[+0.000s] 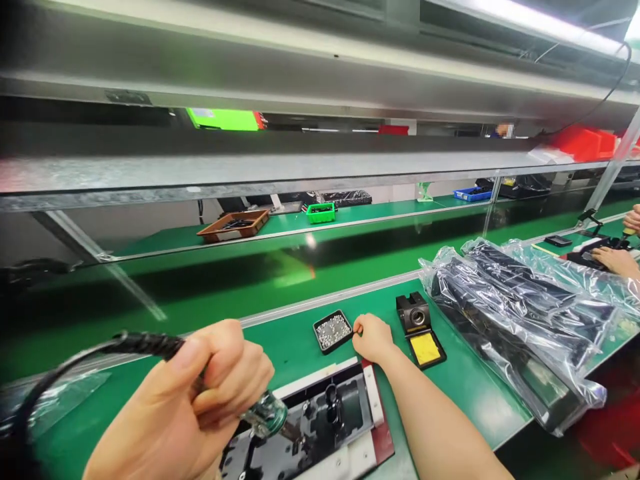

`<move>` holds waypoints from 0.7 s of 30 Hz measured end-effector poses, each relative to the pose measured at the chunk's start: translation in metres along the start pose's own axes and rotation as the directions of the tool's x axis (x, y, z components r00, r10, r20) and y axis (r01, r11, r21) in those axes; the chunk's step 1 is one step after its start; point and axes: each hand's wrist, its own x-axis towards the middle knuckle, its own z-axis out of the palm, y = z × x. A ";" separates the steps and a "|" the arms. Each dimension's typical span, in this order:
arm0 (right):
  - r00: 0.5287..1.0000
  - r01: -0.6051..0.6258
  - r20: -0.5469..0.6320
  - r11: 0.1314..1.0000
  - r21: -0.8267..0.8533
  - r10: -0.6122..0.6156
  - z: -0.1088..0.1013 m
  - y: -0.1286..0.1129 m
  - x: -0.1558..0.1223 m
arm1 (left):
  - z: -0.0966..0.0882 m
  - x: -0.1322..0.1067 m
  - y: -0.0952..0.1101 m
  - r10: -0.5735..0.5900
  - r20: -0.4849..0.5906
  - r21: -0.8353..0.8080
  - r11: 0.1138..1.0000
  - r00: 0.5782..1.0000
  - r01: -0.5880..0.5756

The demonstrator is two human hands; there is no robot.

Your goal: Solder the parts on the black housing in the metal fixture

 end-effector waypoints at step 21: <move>0.999 -0.008 0.047 0.993 0.116 0.002 0.001 -0.002 -0.001 | -0.010 -0.008 0.000 0.095 -0.029 0.044 0.995 0.995 -0.093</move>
